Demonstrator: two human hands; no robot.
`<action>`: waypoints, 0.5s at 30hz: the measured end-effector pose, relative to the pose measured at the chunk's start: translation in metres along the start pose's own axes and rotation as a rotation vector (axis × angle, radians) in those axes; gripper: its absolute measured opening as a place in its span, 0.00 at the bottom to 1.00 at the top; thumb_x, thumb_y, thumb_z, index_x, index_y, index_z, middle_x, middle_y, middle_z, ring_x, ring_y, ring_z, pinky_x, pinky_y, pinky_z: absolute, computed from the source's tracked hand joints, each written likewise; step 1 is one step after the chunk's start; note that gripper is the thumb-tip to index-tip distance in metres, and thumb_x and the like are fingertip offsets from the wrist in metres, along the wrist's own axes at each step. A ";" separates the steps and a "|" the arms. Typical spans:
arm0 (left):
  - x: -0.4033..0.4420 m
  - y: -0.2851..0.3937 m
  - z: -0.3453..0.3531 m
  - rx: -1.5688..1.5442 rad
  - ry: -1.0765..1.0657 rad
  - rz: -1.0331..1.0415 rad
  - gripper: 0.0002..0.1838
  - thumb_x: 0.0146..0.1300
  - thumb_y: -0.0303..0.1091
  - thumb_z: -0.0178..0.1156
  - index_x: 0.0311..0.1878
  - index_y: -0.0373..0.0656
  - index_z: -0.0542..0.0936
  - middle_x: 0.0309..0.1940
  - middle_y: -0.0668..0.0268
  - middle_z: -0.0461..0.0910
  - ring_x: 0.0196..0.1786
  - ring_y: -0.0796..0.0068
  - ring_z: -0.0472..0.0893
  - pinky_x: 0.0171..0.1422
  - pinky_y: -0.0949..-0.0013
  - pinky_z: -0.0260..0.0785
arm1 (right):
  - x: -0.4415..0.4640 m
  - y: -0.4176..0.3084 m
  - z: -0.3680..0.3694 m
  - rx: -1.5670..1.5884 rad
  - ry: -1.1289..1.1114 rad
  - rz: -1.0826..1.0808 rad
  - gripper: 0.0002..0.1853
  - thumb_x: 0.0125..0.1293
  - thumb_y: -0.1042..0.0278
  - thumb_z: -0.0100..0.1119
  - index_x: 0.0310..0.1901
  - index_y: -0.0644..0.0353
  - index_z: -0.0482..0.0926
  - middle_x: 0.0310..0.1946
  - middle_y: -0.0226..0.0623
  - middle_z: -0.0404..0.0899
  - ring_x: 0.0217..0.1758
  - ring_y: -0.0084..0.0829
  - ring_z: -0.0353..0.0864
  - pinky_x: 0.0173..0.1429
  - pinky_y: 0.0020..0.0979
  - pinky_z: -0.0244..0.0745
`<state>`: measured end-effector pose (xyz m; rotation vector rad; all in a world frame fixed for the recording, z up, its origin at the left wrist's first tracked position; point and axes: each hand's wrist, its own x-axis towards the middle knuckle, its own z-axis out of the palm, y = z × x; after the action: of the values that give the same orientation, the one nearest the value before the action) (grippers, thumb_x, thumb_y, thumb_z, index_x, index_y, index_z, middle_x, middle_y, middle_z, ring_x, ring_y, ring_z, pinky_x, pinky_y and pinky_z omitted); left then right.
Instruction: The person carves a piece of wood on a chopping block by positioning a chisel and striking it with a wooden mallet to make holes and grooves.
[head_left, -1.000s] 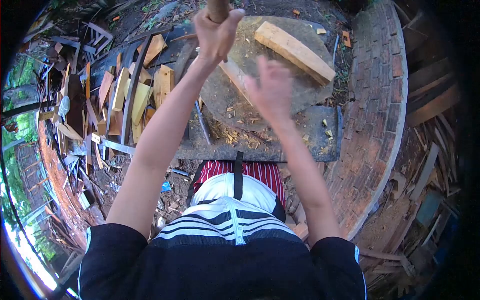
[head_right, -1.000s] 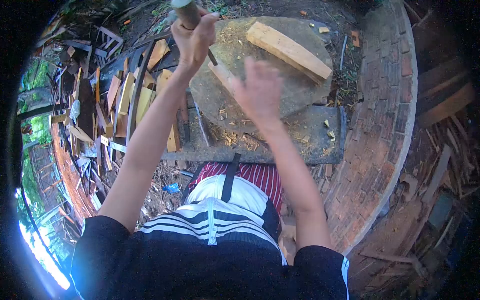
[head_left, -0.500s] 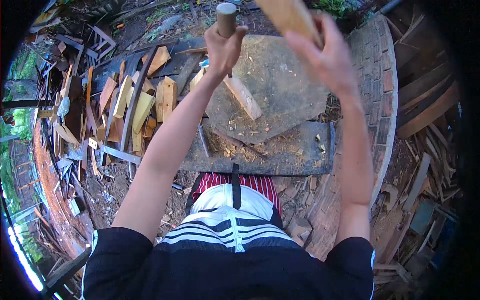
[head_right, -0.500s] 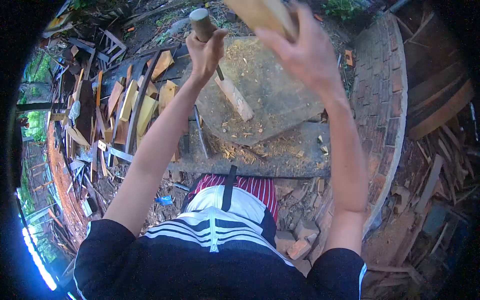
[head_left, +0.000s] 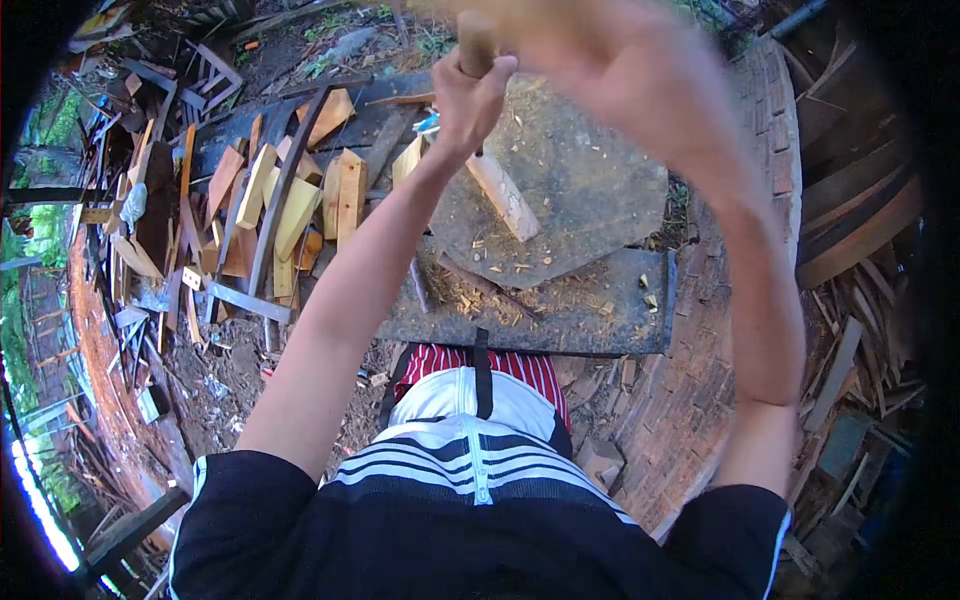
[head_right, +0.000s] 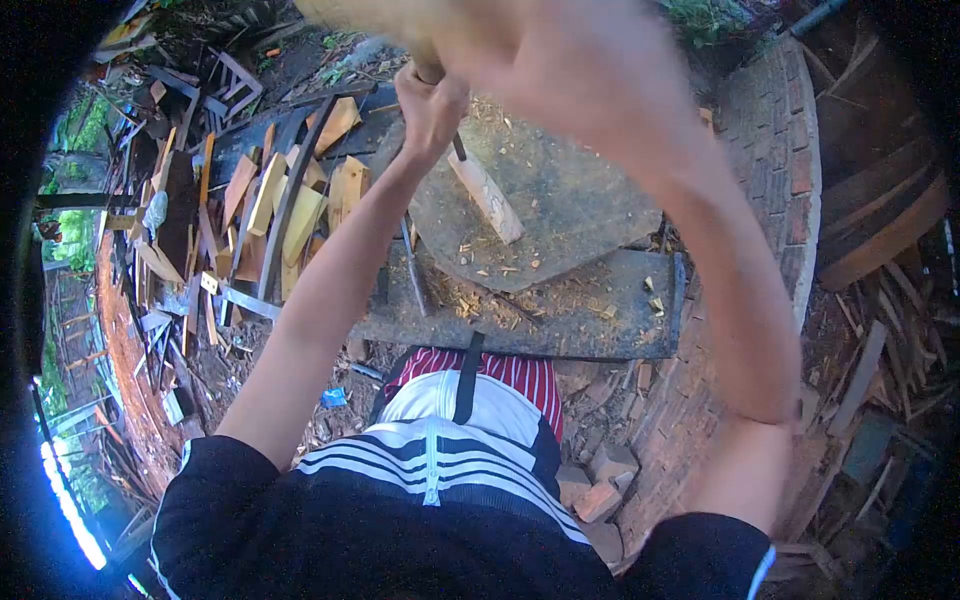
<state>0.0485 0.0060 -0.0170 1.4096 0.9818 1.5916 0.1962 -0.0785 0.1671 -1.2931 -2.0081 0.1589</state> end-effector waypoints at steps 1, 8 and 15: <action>-0.002 0.004 0.000 0.001 -0.014 0.006 0.11 0.63 0.31 0.69 0.30 0.39 0.78 0.18 0.72 0.75 0.18 0.85 0.72 0.21 0.76 0.63 | -0.006 0.024 0.010 -0.301 -0.197 -0.224 0.39 0.71 0.56 0.66 0.77 0.63 0.64 0.46 0.53 0.86 0.31 0.33 0.88 0.30 0.37 0.89; 0.004 0.004 -0.010 -0.107 0.003 -0.154 0.12 0.59 0.33 0.70 0.29 0.37 0.78 0.22 0.72 0.77 0.27 0.82 0.74 0.33 0.69 0.68 | -0.078 0.107 0.068 -0.153 0.038 0.293 0.38 0.64 0.47 0.71 0.75 0.33 0.69 0.53 0.47 0.86 0.51 0.51 0.89 0.51 0.50 0.85; 0.010 -0.005 -0.004 -0.028 0.009 -0.079 0.11 0.59 0.31 0.68 0.26 0.39 0.77 0.21 0.72 0.77 0.25 0.83 0.73 0.31 0.70 0.66 | -0.177 0.116 0.141 -0.553 -0.058 0.233 0.41 0.66 0.45 0.69 0.78 0.47 0.66 0.56 0.42 0.81 0.64 0.44 0.78 0.66 0.52 0.70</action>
<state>0.0441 0.0167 -0.0180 1.3291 1.0044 1.5494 0.2327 -0.1308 -0.0791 -1.8840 -2.0185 -0.2747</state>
